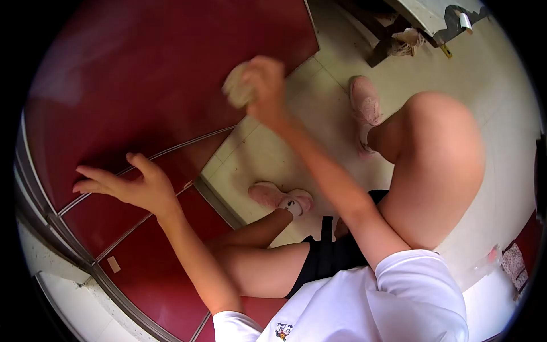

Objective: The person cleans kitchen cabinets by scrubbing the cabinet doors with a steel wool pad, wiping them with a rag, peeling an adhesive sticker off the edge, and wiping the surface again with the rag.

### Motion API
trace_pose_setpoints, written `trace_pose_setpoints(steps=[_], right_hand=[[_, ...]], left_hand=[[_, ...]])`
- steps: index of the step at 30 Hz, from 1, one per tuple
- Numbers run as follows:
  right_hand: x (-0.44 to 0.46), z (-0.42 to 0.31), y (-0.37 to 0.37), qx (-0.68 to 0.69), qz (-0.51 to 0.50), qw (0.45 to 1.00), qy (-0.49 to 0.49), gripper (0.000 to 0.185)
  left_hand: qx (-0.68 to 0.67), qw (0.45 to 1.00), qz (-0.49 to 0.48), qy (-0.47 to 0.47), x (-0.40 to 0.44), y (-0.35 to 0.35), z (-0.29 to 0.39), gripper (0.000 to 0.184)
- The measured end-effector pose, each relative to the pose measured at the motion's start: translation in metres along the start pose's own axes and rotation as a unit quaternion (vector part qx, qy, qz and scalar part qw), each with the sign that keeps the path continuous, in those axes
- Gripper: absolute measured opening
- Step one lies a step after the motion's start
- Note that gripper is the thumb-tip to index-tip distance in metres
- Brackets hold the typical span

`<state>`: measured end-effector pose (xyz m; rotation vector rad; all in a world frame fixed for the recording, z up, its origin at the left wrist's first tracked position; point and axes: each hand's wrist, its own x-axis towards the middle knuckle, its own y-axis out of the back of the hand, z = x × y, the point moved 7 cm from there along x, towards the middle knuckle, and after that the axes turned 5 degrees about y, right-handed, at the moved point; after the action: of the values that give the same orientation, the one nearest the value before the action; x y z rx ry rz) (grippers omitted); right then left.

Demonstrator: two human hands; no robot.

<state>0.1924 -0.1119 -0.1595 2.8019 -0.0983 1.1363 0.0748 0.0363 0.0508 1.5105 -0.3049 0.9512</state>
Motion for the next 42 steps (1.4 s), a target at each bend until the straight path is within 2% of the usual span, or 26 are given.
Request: trace_pose_setpoints(steps=[1, 2, 3, 5, 6, 7, 8, 10, 11, 14, 16, 19, 21, 23, 25, 26, 27, 28, 29, 31, 33, 35, 36, 37, 42], right_hand=[[0.010, 0.020, 0.025, -0.026, 0.101, 0.994, 0.032, 0.042], [0.021, 0.047, 0.050, -0.024, 0.149, 0.988, -0.024, 0.050], [0.030, 0.094, 0.066, 0.144, 0.177, 0.957, -0.178, 0.053], [0.028, 0.136, 0.068, 0.305, 0.200, 0.875, -0.319, 0.057], [0.032, 0.135, 0.079, 0.126, 0.176, 0.933, -0.287, 0.058], [0.037, 0.130, 0.087, -0.057, 0.146, 0.957, -0.244, 0.060], [0.029, 0.127, 0.081, -0.092, 0.167, 0.950, -0.249, 0.060], [0.035, 0.093, 0.067, 0.167, 0.234, 0.919, -0.271, 0.061], [0.044, 0.077, 0.055, 0.156, 0.214, 0.933, -0.243, 0.060], [0.101, -0.009, 0.048, 0.081, 0.176, 0.978, -0.077, 0.059], [0.127, -0.027, 0.052, 0.070, 0.175, 0.982, -0.006, 0.060], [0.132, -0.024, 0.058, 0.019, 0.173, 0.984, 0.048, 0.050], [0.103, 0.003, 0.061, -0.098, 0.176, 0.979, -0.031, 0.062], [0.072, 0.046, 0.071, -0.169, 0.167, 0.967, -0.090, 0.054], [0.014, 0.114, 0.058, -0.023, 0.139, 0.952, -0.271, 0.050], [-0.017, 0.143, 0.051, 0.064, 0.138, 0.918, -0.365, 0.047], [-0.041, 0.161, 0.041, 0.200, 0.142, 0.856, -0.455, 0.046], [-0.050, 0.168, 0.037, 0.200, 0.148, 0.856, -0.453, 0.046], [-0.053, 0.171, 0.039, 0.047, 0.129, 0.899, -0.416, 0.045], [-0.035, 0.159, 0.037, 0.025, 0.081, 0.908, -0.410, 0.046], [-0.001, 0.131, 0.040, 0.108, 0.087, 0.913, -0.384, 0.048], [0.057, 0.065, 0.058, -0.005, 0.127, 0.968, -0.217, 0.058], [0.083, 0.030, 0.067, -0.073, 0.152, 0.976, -0.137, 0.063], [0.093, 0.031, 0.061, 0.016, 0.158, 0.975, -0.159, 0.067], [0.078, 0.051, 0.064, -0.064, 0.142, 0.978, -0.137, 0.067]], left_hand=[[0.015, 1.000, 0.006, -0.001, 0.000, 0.001, -0.001, 0.080], [0.032, 0.999, 0.013, -0.002, 0.001, 0.003, -0.002, 0.080], [0.033, 0.999, 0.008, -0.006, 0.001, 0.004, -0.003, 0.080], [0.009, 1.000, 0.009, -0.003, 0.001, 0.006, -0.001, 0.078], [0.006, 1.000, 0.008, -0.005, 0.001, 0.006, -0.001, 0.078], [0.008, 1.000, 0.001, -0.012, 0.000, 0.007, -0.002, 0.076], [0.012, 1.000, -0.006, -0.017, -0.001, 0.009, -0.002, 0.074], [0.006, 1.000, -0.010, -0.025, -0.002, 0.013, -0.006, 0.073], [0.004, 0.999, -0.022, -0.032, -0.002, 0.012, -0.006, 0.072], [0.010, 0.999, -0.031, -0.035, -0.002, 0.015, -0.002, 0.072], [0.012, 0.999, -0.024, -0.027, -0.001, 0.014, 0.001, 0.071], [0.002, 0.999, -0.009, -0.045, -0.001, 0.011, -0.006, 0.071], [-0.003, 0.999, -0.010, -0.043, -0.002, 0.010, -0.006, 0.072], [-0.003, 1.000, -0.011, -0.023, -0.002, 0.010, -0.007, 0.072], [-0.003, 1.000, -0.010, -0.025, -0.002, 0.011, -0.005, 0.073], [-0.003, 1.000, -0.016, -0.027, -0.001, 0.011, -0.004, 0.073], [-0.005, 0.999, -0.016, -0.031, -0.002, 0.011, -0.005, 0.073], [-0.004, 0.999, -0.013, -0.029, -0.002, 0.010, -0.008, 0.073], [-0.001, 1.000, -0.010, -0.025, -0.001, 0.009, -0.011, 0.073], [0.009, 1.000, -0.008, -0.021, 0.001, 0.008, -0.008, 0.073], [0.017, 1.000, -0.013, -0.010, -0.001, 0.009, -0.006, 0.072], [-0.010, 1.000, -0.010, -0.028, -0.002, 0.011, -0.002, 0.072], [-0.034, 0.999, -0.014, -0.005, -0.002, 0.010, -0.005, 0.073], [-0.034, 0.999, -0.020, -0.006, -0.003, 0.009, -0.005, 0.073], [0.014, 0.999, 0.000, -0.033, -0.001, 0.007, -0.007, 0.076]])
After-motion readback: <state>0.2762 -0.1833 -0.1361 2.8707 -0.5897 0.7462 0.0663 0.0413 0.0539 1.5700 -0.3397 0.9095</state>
